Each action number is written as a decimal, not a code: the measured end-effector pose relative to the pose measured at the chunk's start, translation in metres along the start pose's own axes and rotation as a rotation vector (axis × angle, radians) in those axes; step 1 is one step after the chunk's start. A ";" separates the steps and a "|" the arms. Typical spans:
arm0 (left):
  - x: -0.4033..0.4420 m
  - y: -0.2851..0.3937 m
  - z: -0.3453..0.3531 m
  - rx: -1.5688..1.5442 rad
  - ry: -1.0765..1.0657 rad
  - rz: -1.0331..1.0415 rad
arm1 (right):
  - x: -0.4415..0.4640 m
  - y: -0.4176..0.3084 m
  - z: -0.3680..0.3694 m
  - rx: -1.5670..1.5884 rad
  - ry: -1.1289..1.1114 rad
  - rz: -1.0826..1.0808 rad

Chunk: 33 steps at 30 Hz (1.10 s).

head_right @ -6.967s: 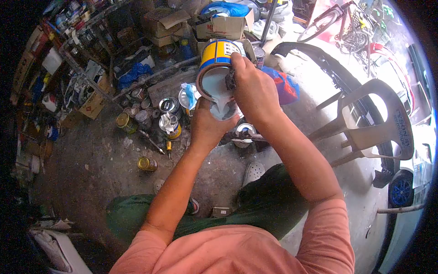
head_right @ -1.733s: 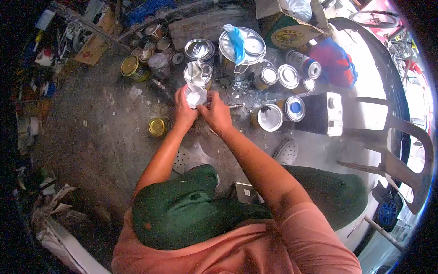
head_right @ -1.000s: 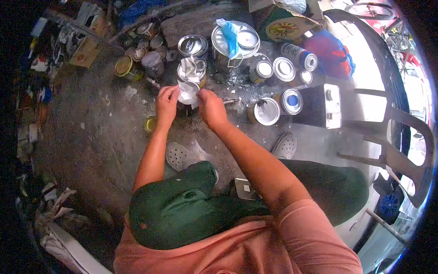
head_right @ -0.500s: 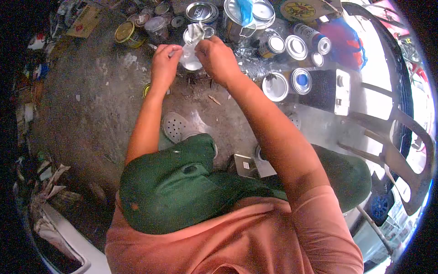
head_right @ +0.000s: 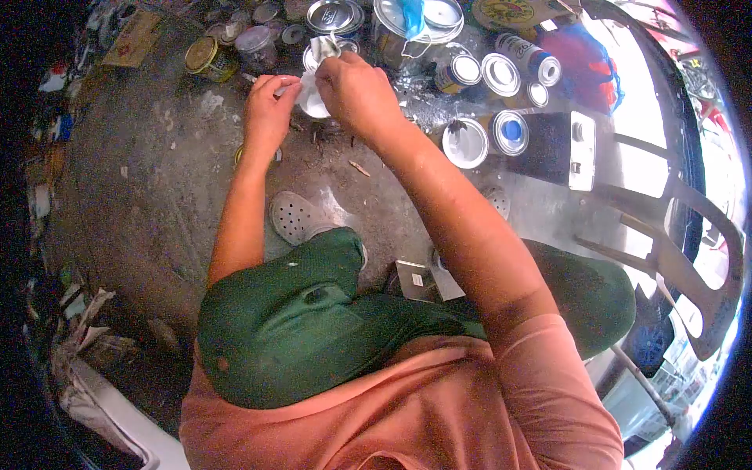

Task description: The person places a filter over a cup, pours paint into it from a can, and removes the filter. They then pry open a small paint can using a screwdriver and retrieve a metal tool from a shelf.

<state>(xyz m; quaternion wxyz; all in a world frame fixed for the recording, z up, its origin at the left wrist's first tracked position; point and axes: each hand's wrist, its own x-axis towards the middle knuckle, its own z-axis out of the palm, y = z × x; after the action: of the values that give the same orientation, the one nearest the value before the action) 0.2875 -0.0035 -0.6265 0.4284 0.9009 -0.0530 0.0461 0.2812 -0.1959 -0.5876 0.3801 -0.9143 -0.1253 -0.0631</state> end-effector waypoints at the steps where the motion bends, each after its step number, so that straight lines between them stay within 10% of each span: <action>1: 0.001 0.000 0.000 -0.013 0.002 -0.011 | -0.001 0.000 0.000 0.010 0.003 0.010; 22: -0.017 0.005 0.014 -0.077 0.100 0.112 | -0.035 0.015 0.018 0.258 0.105 0.209; 33: 0.015 0.153 0.051 -0.193 -0.448 0.431 | -0.131 0.053 -0.091 0.823 0.304 0.812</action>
<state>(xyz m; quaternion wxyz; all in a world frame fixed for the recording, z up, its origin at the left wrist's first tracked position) 0.2834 -0.1399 -0.5397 0.4697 0.8119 -0.3398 -0.0690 0.1686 -0.3206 -0.5869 0.7104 -0.6475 0.2756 0.0108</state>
